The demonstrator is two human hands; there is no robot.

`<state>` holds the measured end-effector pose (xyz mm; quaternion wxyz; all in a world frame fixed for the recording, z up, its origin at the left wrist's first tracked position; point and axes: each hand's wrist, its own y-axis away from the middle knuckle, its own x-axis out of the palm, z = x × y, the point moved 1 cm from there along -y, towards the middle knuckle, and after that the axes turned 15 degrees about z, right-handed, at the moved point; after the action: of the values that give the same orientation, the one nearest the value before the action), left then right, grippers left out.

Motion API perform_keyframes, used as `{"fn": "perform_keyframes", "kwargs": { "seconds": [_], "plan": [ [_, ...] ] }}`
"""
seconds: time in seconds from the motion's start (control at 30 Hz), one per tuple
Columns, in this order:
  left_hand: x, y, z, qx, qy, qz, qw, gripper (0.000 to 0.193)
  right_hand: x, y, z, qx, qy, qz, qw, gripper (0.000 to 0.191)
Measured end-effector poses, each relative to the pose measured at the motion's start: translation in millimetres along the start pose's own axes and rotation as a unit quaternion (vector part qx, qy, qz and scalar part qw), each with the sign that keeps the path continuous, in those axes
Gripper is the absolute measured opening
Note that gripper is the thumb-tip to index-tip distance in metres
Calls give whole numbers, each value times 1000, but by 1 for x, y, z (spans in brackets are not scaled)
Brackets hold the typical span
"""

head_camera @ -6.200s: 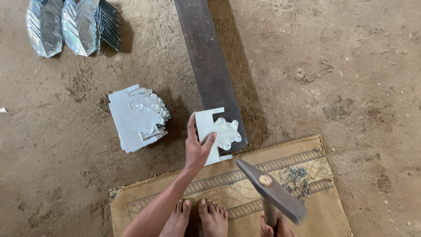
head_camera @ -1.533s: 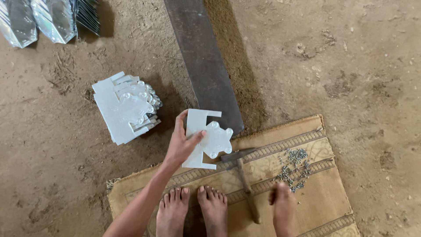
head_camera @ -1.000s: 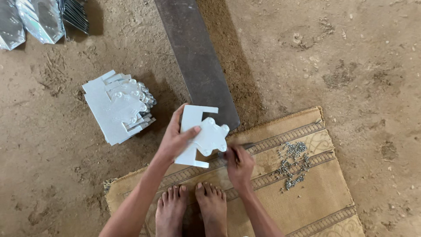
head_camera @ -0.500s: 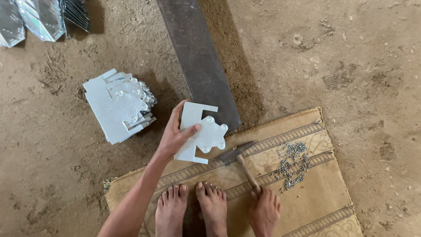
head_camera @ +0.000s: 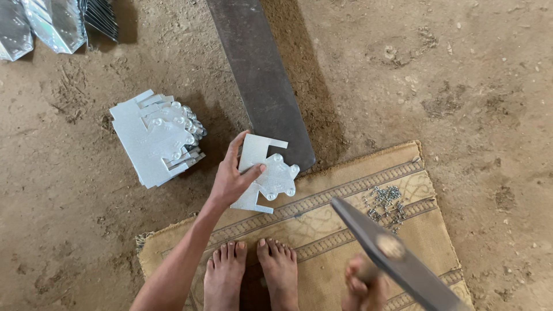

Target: The person stands on a mat on the ground and hammers small nails into white metal bracket castings one at a time, holding each bracket against a steel bar while driving nails, then stacks the finished brackets in a pile beside them.

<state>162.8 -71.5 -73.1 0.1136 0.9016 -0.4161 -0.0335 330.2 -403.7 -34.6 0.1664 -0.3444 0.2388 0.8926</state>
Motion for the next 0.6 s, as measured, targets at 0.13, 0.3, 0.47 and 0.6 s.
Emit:
{"fn": "perform_keyframes", "kwargs": {
  "seconds": [0.13, 0.3, 0.47, 0.6],
  "plan": [
    [-2, -1, 0, -11, -20, -5, 1000, 88, -7, -31, 25, 2, 116, 70, 991, 44],
    [-3, -1, 1, -13, -29, -1, 1000, 87, -26, 0, 51, -154, 99, -149, 972, 50],
    [-4, -1, -4, -7, -52, -2, 999, 85, -7, -33, 28, 47, 135, 100, 985, 46],
    [-5, -3, -8, 26, -75, -5, 997, 84, -19, -32, 32, 13, 93, 4, 996, 47]
  ]
}}
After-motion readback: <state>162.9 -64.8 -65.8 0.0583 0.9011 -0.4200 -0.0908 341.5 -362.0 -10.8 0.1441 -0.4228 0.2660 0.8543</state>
